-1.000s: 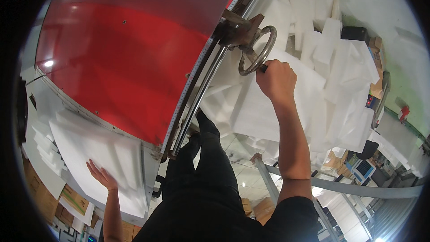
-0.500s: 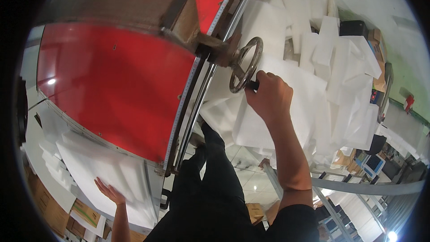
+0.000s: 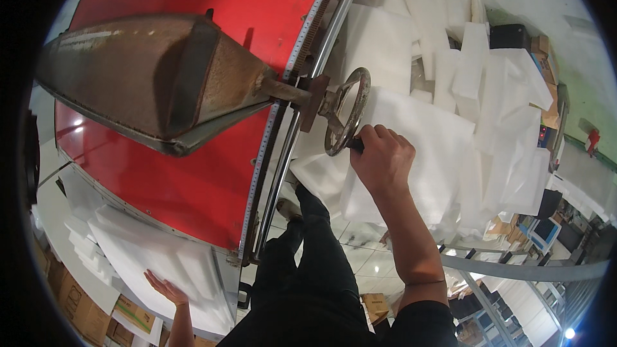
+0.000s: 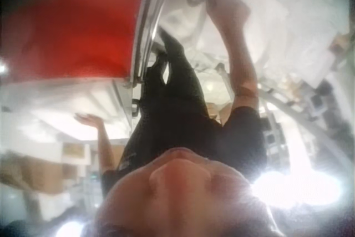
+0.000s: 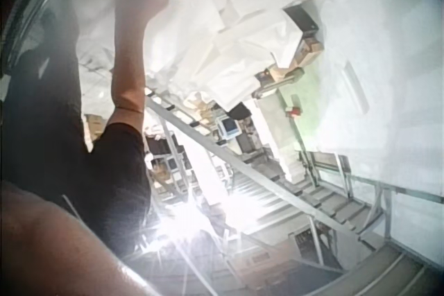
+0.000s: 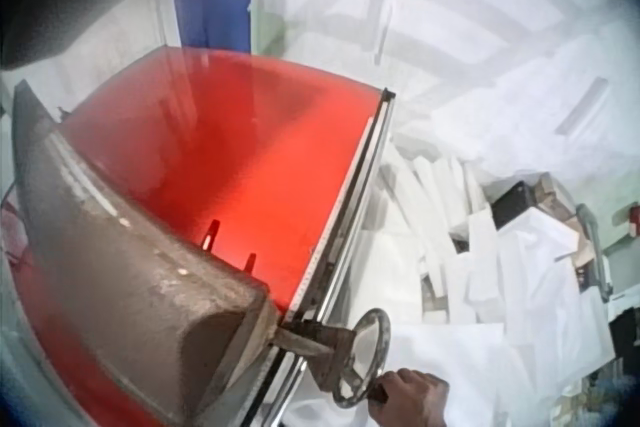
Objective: The person operates a manual guillotine-style cutter to trim large white foam sheets. They place each sheet on the cutting table, align it against the guide, and pull the lever to cut. Cut pieces are stacked on the table, and offcuts are discarded into a pile on the floor.
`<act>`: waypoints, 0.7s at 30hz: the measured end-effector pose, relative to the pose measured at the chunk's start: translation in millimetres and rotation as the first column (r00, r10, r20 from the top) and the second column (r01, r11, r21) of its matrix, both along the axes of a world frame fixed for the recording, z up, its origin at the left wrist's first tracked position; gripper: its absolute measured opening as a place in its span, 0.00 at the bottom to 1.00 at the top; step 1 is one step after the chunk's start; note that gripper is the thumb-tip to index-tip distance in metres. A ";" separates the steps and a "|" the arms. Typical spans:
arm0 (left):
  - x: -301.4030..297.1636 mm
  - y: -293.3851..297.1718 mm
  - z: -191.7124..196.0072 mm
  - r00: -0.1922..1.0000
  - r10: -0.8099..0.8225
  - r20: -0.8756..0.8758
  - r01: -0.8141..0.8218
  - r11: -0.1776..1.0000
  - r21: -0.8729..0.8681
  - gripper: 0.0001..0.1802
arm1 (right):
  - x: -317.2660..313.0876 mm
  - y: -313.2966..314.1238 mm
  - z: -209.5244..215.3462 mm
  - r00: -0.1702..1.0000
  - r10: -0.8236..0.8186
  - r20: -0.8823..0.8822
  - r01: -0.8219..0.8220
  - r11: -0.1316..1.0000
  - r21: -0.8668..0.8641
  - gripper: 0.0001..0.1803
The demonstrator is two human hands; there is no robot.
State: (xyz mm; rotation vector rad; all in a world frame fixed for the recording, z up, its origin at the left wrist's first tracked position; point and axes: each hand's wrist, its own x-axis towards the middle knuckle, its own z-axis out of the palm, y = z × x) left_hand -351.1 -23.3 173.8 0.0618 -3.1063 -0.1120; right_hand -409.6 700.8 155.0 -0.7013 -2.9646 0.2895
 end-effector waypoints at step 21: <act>6.9 -0.7 -0.5 0.999 -0.014 -0.034 0.015 1.000 0.025 0.41 | -128.1 62.6 65.8 0.817 0.048 -0.574 -0.323 0.863 -0.388 0.11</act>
